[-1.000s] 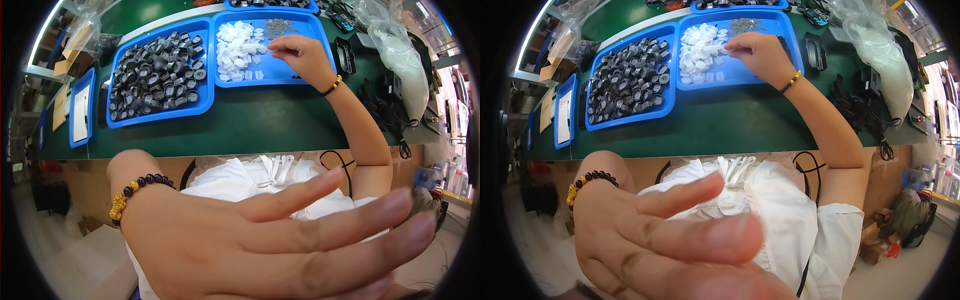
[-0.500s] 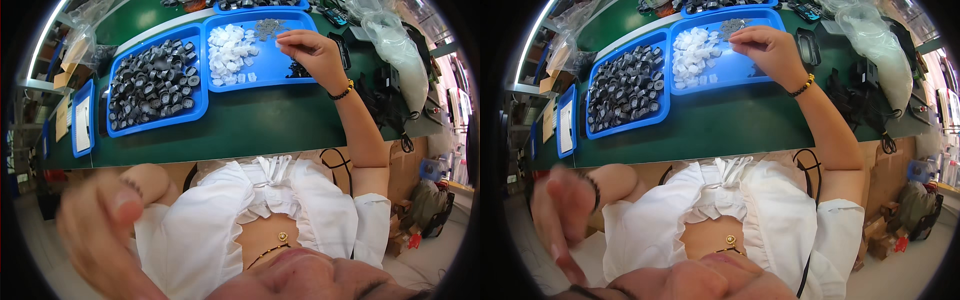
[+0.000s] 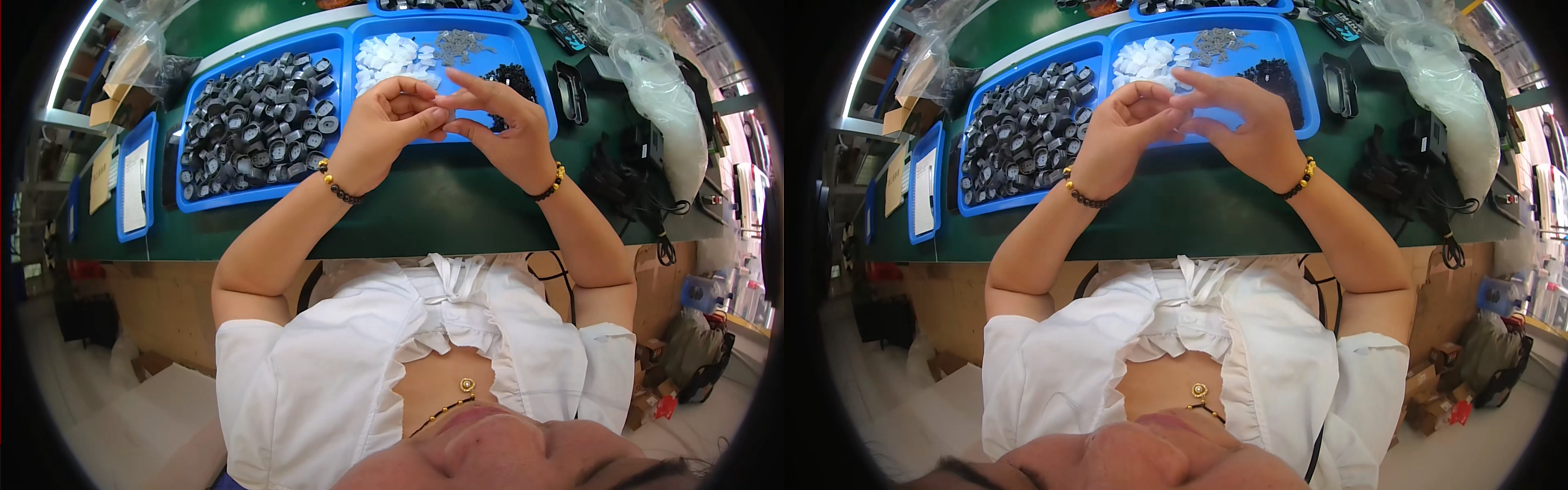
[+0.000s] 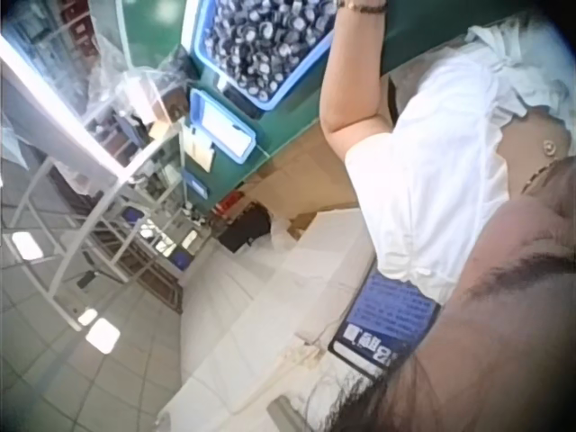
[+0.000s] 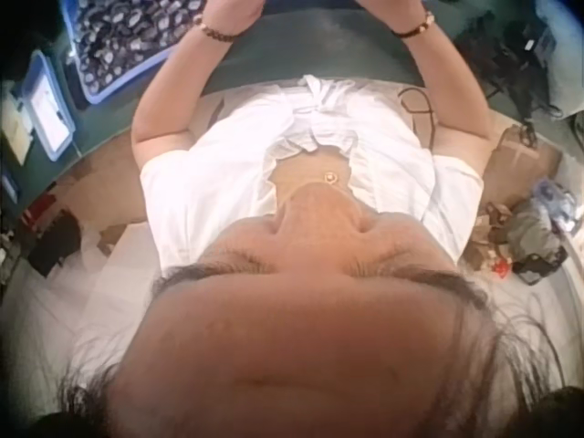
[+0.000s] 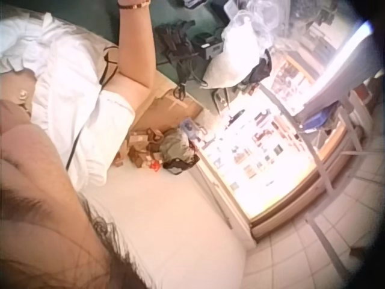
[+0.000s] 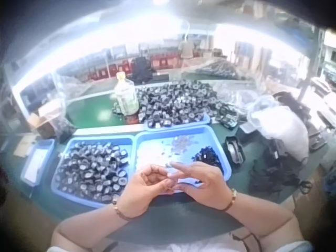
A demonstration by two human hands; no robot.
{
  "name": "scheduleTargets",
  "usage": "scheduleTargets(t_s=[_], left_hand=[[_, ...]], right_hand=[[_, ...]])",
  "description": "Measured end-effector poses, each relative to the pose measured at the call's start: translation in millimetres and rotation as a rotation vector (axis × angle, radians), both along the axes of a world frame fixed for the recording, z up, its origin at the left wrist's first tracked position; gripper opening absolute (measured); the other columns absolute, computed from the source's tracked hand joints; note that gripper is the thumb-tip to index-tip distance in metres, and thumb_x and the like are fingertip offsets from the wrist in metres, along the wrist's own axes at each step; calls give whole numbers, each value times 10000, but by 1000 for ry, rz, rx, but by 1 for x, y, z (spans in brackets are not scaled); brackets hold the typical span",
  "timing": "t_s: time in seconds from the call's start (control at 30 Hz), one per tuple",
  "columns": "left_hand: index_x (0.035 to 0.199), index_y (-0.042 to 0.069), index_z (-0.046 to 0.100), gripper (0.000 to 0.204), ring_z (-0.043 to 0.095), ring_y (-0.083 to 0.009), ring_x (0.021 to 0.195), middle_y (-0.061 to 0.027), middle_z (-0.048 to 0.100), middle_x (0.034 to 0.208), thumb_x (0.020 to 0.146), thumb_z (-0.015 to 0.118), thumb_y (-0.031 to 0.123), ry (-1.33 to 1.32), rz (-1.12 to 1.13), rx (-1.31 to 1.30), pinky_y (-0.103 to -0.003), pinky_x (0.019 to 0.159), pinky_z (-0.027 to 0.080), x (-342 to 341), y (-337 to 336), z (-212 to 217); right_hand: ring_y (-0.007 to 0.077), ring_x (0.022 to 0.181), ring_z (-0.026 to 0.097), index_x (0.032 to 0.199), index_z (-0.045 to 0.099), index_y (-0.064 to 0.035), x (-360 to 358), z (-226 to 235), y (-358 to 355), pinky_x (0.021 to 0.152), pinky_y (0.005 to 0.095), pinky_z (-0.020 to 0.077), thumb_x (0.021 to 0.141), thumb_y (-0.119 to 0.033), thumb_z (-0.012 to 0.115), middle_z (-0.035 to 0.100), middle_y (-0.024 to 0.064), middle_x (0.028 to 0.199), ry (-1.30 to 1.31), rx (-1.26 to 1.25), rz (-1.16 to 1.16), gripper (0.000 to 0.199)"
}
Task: The person assembles small components by inserting small parts into plastic pieces and fitting them into plastic housings by hand.
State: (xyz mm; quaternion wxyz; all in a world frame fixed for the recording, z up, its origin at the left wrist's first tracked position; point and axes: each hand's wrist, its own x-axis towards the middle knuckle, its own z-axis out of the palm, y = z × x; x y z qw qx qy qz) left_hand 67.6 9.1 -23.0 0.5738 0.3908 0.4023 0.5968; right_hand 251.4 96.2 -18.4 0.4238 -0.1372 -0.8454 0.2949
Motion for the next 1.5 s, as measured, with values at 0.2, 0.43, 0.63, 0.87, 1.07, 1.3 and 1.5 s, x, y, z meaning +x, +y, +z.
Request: scheduleTargets(t_s=[0.2, 0.43, 0.63, 0.87, 1.07, 1.3, 1.5], left_hand=[[1066, -29, 631, 205, 661, -131, 783, -69, 674, 927, 897, 654, 84, 107, 93, -38, -253, 717, 552, 0, -9, -5], [1190, -48, 619, 300, 669, -138, 863, -85, 672, 961, 899, 594, 19, 113, 99, -37, -252, 819, 535, 6, -5, -16], [1266, -49, 570, 402, 619, -194, 1063, -128, 588, 1284, 864, 561, -50, 18, -11, -25, -311, 939, 504, 3, -5, -22], [1283, -58, 555, 445, 613, -213, 1089, -136, 574, 1308, 839, 531, -70, -67, -49, -49, -326, 954, 496, 0, -4, -21], [1284, -57, 554, 439, 618, -206, 1077, -134, 596, 1269, 846, 548, -42, -52, -61, -30, -326, 956, 493, 0, -4, -20], [1277, -46, 563, 385, 625, -201, 1056, -127, 611, 1243, 903, 593, 41, -65, -40, -43, -321, 952, 495, 1, -5, -20], [1251, -34, 587, 335, 641, -182, 1016, -116, 633, 1171, 932, 591, 69, -88, -33, -51, -299, 926, 512, 2, -5, -18]], right_hand=[[130, 718, 642, 929, 715, -64, 27, 3, 56, 674, 231, 500, 839, -135, 726, 697, 41, 807, -63, -275, -274, 115], [233, 848, 604, 821, 704, -92, 24, -9, 67, 762, 341, 489, 808, -199, 726, 654, 25, 825, -258, 356, -331, 111], [243, 866, 585, 821, 708, -94, 20, -31, 74, 794, 363, 480, 764, -150, 708, 639, 32, 849, -484, 448, -357, 80], [240, 897, 577, 832, 641, -89, 14, -34, 70, 816, 350, 455, 818, -151, 645, 613, 53, 845, -646, 542, -408, 65], [287, 877, 599, 841, 598, -44, 19, -27, 67, 775, 376, 477, 861, -117, 600, 634, 80, 863, -509, 333, -357, 76], [129, 828, 628, 954, 603, -21, 23, -5, 53, 728, 250, 475, 939, -130, 616, 653, 32, 904, -392, -311, -111, 110], [112, 930, 645, 1098, 659, -12, 13, 0, 27, 794, 236, 497, 913, -109, 651, 680, 28, 1019, -82, -635, 157, 209]])
